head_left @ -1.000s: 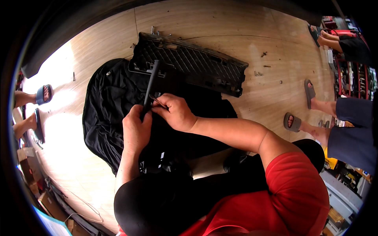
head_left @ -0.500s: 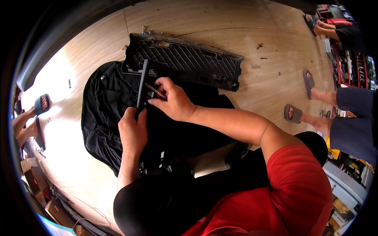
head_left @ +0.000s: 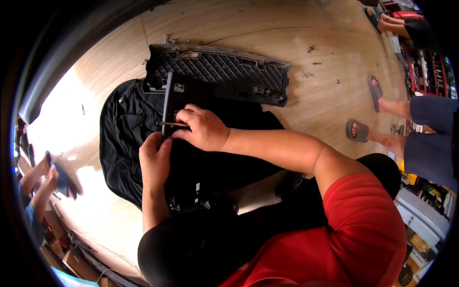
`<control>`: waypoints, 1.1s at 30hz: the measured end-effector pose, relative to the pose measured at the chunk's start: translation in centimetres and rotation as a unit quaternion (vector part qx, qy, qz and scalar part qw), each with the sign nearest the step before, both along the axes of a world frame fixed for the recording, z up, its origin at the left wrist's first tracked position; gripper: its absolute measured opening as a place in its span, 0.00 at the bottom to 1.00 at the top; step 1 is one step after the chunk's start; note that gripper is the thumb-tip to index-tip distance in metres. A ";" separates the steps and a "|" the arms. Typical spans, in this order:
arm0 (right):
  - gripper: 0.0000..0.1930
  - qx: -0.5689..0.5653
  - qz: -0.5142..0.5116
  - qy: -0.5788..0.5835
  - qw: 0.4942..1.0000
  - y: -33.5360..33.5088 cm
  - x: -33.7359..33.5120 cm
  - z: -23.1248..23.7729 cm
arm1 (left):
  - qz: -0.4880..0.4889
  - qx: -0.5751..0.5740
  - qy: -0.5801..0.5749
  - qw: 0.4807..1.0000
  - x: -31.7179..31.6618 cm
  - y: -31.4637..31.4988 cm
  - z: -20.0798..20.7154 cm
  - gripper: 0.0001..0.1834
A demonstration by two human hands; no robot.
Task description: The person unwraps a plastic car grille panel from bubble wrap, fits it against the car bumper, and removes metal clips from the old grille panel using a screwdriver before installing them onto the new panel.
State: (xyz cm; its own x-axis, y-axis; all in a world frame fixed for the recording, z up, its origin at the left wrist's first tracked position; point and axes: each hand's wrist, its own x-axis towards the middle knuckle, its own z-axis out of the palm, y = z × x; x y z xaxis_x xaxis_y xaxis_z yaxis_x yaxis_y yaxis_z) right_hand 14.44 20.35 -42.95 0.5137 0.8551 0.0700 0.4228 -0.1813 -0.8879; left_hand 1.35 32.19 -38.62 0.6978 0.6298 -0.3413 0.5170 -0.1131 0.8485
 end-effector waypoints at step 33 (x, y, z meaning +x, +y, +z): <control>0.14 -0.105 0.258 0.214 0.936 -5.2 1.1 4.5 | -0.014 0.036 0.089 0.995 0.8 -0.8 0.5 0.08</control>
